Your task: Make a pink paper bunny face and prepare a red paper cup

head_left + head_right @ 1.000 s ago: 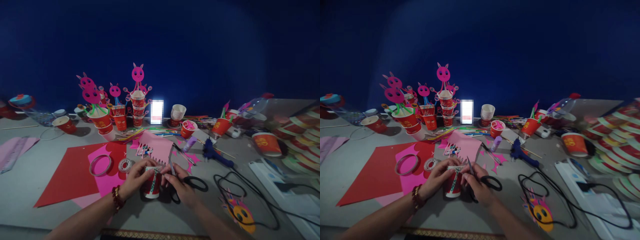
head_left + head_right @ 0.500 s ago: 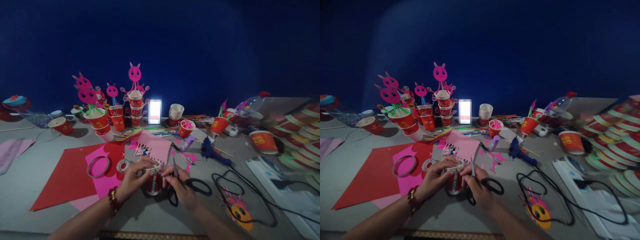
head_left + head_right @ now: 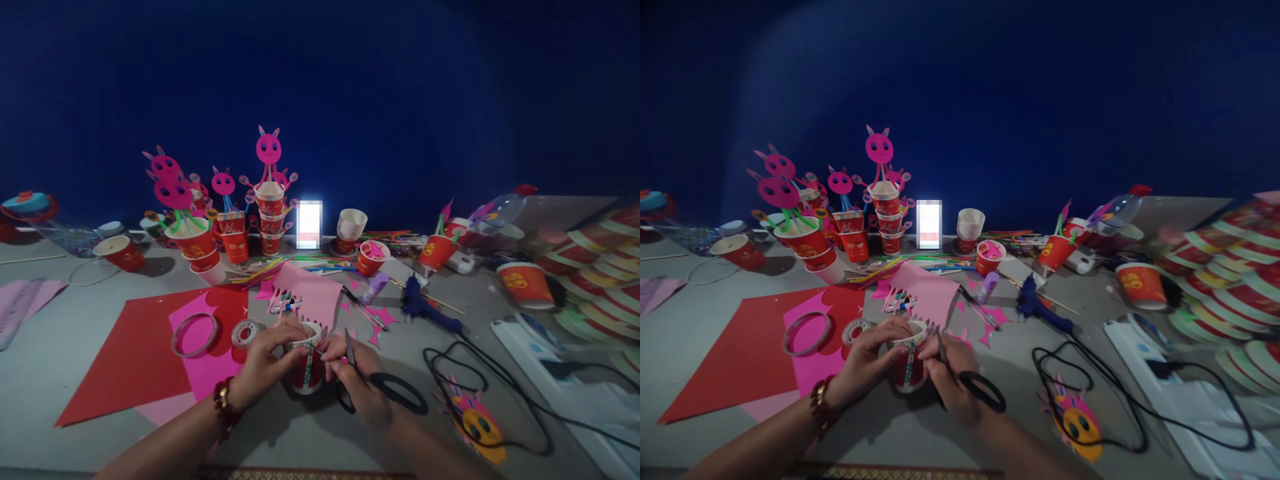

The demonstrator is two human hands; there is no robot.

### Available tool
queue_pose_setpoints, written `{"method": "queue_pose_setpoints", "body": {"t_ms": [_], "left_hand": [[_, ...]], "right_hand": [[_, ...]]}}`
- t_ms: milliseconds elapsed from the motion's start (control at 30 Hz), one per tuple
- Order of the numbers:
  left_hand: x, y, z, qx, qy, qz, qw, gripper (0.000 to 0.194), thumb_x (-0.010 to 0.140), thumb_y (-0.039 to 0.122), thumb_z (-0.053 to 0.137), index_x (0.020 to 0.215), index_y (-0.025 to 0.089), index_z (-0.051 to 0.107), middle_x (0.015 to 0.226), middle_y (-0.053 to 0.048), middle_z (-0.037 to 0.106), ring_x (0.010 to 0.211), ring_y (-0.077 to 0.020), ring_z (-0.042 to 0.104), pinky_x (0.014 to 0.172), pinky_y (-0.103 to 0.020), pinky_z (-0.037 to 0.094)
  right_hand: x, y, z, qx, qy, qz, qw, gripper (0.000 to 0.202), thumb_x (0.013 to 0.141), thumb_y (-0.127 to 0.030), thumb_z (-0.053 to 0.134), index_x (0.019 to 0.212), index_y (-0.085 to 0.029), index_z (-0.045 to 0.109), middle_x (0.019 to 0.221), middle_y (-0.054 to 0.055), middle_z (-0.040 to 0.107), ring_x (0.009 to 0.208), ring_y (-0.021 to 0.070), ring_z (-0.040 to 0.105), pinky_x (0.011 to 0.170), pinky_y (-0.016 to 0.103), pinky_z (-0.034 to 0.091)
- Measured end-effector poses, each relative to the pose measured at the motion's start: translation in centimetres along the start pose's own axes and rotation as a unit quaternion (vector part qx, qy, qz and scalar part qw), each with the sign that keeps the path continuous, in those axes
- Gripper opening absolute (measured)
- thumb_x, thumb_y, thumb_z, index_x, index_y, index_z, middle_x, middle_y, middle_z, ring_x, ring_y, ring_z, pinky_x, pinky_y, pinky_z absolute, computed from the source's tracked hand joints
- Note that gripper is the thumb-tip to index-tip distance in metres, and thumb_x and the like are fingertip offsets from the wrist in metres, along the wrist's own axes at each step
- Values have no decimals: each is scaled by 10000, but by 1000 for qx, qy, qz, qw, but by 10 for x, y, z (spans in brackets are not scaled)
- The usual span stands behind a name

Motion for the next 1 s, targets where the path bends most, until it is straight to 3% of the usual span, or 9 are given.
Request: {"method": "queue_pose_setpoints", "body": {"t_ms": [200,400,567,733,867,1000], "left_hand": [[-1,2,1,41,-19,72,996,105,924,219,651,983,204,736,971,-78,715,974,-225,631,877,-348,503],[-2,13,0,132,-31,120,984,140,931,164,634,1044,221,693,1009,-64,709,1034,-216,623,963,-378,490],[-6,22,1,249,8,218,944,169,910,106,645,1044,210,649,957,-43,733,966,-199,646,1030,-429,461],[-7,32,5,366,42,284,885,195,908,79,632,1063,196,648,936,-16,764,958,-189,664,1130,-450,349],[-5,41,7,393,51,285,873,168,924,80,596,1034,194,652,931,-1,769,958,-176,664,1164,-430,293],[-3,42,8,380,47,253,889,144,935,91,567,967,209,644,874,24,757,907,-163,669,1167,-430,270]], "right_hand": [[2,-3,-1,-9,-11,-35,999,181,890,-136,476,863,-239,622,659,-32,575,641,161,573,677,311,439],[1,-7,-1,12,-12,11,1000,187,878,-129,470,808,-231,610,629,-39,565,609,144,543,648,281,429],[-4,-6,5,77,23,96,992,162,882,-188,464,798,-216,600,586,-42,540,571,138,512,600,267,387],[-5,-2,15,191,87,173,962,117,848,-266,487,815,-209,583,519,-54,517,505,131,453,533,258,327],[-4,-2,18,210,110,175,956,103,844,-264,493,824,-217,582,514,-62,491,506,135,441,549,264,342],[-6,2,12,110,67,96,987,131,900,-241,499,881,-225,628,628,-36,541,587,151,511,600,277,396]]}}
Point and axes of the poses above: each hand's wrist, its own x-axis towards the middle knuckle, its own z-axis out of the palm, y = z × x, the point moved 2 cm from there along x, towards the middle knuckle
